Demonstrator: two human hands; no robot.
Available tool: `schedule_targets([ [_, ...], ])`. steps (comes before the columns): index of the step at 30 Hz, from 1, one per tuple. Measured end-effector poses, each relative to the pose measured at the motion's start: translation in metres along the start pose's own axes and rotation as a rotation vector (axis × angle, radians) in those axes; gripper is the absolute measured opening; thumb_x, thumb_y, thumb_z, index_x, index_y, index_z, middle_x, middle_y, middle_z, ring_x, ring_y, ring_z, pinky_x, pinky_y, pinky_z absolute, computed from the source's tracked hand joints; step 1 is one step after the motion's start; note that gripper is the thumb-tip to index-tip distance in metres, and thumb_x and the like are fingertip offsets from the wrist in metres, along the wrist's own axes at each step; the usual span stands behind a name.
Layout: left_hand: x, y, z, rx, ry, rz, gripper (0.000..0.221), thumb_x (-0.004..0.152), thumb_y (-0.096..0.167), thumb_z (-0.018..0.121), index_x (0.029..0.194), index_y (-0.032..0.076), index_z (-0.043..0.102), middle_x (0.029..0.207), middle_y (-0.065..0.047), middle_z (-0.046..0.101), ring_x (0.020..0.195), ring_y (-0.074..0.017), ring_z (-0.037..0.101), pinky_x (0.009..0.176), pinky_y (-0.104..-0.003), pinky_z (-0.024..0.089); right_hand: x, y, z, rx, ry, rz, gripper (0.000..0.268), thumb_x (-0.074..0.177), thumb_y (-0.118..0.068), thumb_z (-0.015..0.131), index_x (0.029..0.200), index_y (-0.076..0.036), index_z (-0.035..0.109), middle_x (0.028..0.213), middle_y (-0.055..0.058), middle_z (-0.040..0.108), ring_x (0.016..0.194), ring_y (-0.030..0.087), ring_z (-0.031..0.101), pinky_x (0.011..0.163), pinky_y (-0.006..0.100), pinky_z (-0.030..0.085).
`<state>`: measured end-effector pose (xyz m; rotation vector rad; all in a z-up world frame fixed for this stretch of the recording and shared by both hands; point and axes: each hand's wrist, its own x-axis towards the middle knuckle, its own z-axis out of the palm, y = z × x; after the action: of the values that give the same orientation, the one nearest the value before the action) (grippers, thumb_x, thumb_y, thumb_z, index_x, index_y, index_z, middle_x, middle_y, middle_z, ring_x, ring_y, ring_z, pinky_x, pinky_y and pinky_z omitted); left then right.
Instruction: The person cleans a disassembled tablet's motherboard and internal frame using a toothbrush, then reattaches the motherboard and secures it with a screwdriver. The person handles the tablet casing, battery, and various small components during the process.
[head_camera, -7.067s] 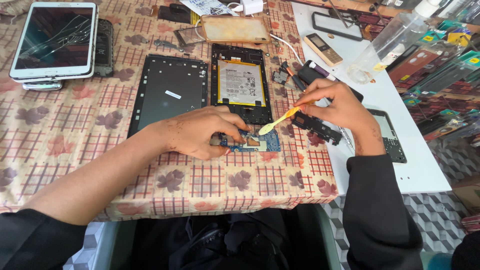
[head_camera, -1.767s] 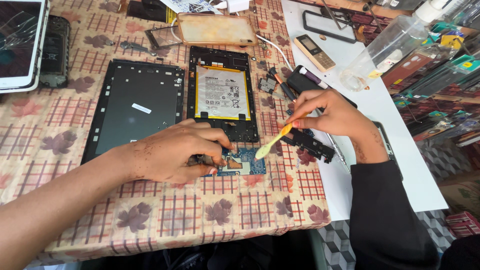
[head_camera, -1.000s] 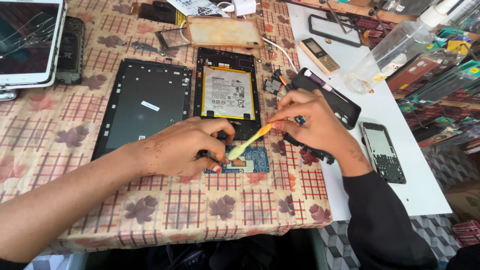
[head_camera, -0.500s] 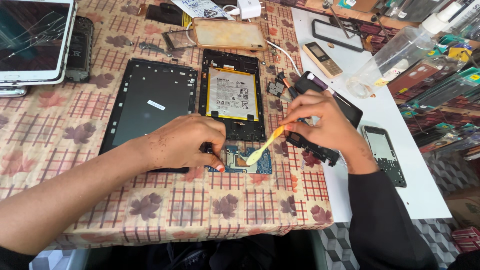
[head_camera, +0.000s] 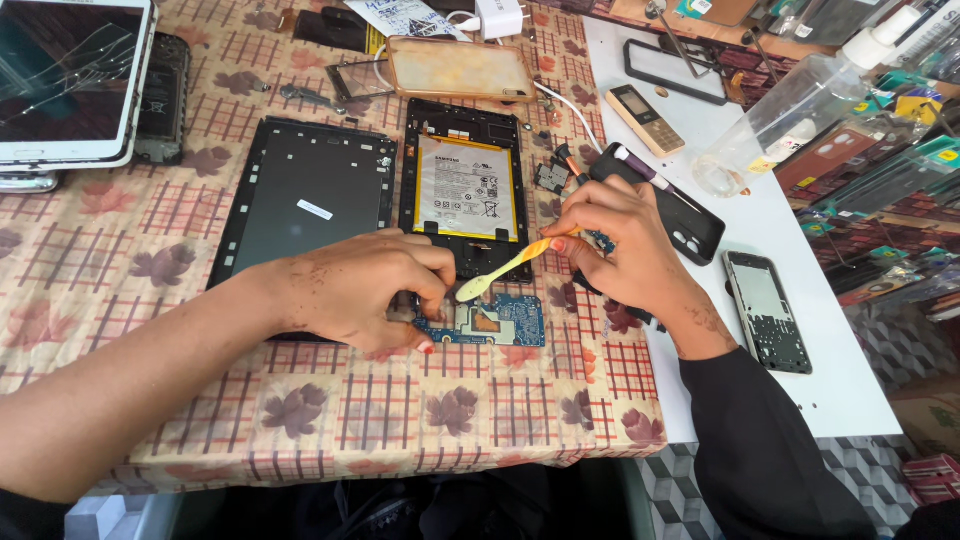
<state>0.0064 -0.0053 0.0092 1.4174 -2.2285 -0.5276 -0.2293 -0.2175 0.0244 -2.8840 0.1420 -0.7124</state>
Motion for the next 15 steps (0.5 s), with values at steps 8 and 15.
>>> schedule_targets([
  [8,0.0012,-0.0017,0.0028,0.002,0.015,-0.058,0.018,0.07,0.02,0.085,0.075,0.008,0.072,0.093,-0.001,0.066,0.096,-0.0222,0.066,0.084,-0.04,0.048,-0.0004,0.0008,-0.0001,0.133,-0.096,-0.106,0.014,0.081,-0.019,0.082,0.094,-0.017,0.078,0.097,-0.006,0.064,0.092,0.014,0.055,0.091,0.037,0.031],
  [15,0.0004,-0.0028,0.0033,-0.005,0.033,-0.012,0.013,0.071,0.018,0.084,0.08,0.01,0.078,0.094,-0.001,0.067,0.097,-0.0221,0.066,0.085,-0.041,0.048,0.0003,0.0029,0.0016,0.008,-0.075,0.104,0.011,0.084,-0.019,0.083,0.093,-0.017,0.079,0.094,-0.007,0.068,0.09,0.013,0.058,0.087,0.037,0.03],
])
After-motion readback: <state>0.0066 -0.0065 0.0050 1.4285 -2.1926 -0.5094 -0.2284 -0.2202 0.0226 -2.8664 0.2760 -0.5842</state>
